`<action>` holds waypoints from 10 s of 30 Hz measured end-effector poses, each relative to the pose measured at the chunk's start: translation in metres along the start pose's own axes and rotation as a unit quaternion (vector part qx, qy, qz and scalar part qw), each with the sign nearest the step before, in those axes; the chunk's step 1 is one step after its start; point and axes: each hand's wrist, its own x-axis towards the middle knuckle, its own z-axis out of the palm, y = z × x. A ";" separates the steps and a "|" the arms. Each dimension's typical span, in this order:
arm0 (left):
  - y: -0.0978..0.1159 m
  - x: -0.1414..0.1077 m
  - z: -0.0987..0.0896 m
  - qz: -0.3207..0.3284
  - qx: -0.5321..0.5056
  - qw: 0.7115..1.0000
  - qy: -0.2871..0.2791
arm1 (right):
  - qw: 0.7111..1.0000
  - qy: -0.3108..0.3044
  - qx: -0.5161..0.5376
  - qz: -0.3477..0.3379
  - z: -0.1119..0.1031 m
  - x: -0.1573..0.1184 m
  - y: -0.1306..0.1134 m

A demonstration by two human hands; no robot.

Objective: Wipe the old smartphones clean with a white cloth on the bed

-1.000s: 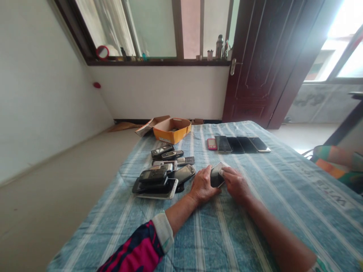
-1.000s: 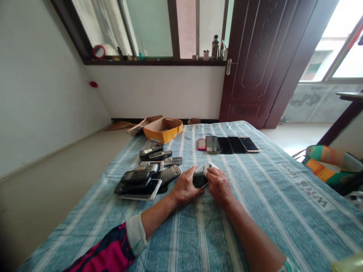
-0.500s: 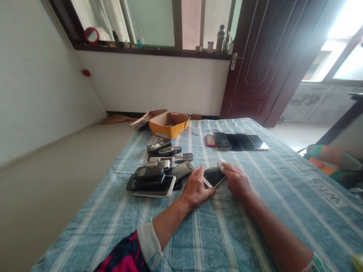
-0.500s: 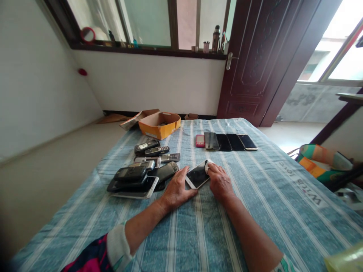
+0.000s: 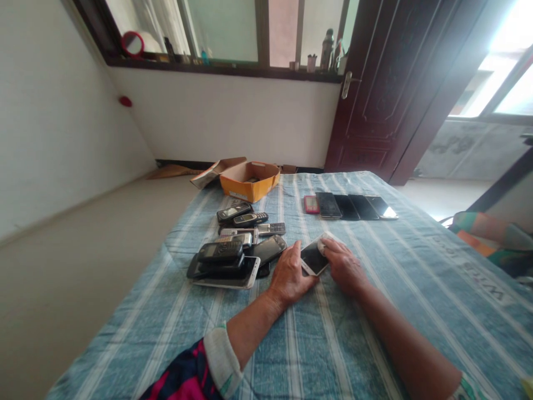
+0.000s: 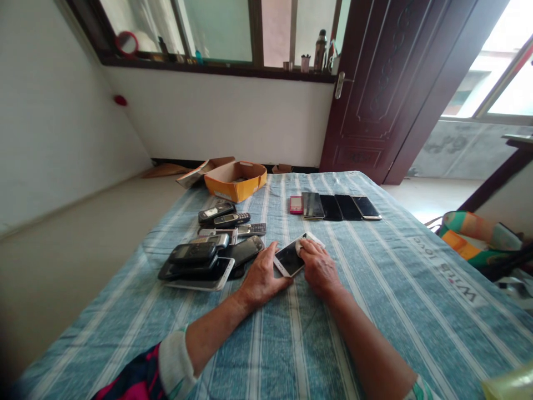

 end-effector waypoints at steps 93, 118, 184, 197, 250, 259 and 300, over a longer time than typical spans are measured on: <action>-0.004 -0.002 0.000 0.052 0.078 0.993 0.071 | 0.990 0.039 -0.035 0.130 -0.009 0.010 0.030; -0.004 0.002 0.000 0.049 0.077 0.993 0.074 | 0.996 0.057 0.061 0.040 -0.002 0.006 0.010; -0.003 0.023 -0.022 0.044 0.034 0.996 0.068 | 0.895 0.309 0.268 0.177 -0.006 0.018 0.034; -0.008 0.029 -0.026 -0.046 -0.074 0.994 0.070 | 0.918 0.332 0.195 0.099 -0.010 0.023 0.026; -0.026 0.030 -0.017 0.139 0.029 0.979 0.147 | 0.956 0.272 0.101 0.042 -0.014 0.042 0.017; -0.027 0.031 -0.021 0.161 0.079 0.974 0.136 | 0.975 0.221 0.016 -0.014 -0.017 0.050 0.020; -0.031 0.025 -0.019 0.126 0.009 0.987 0.094 | 0.967 0.167 -0.065 -0.184 0.005 0.026 -0.048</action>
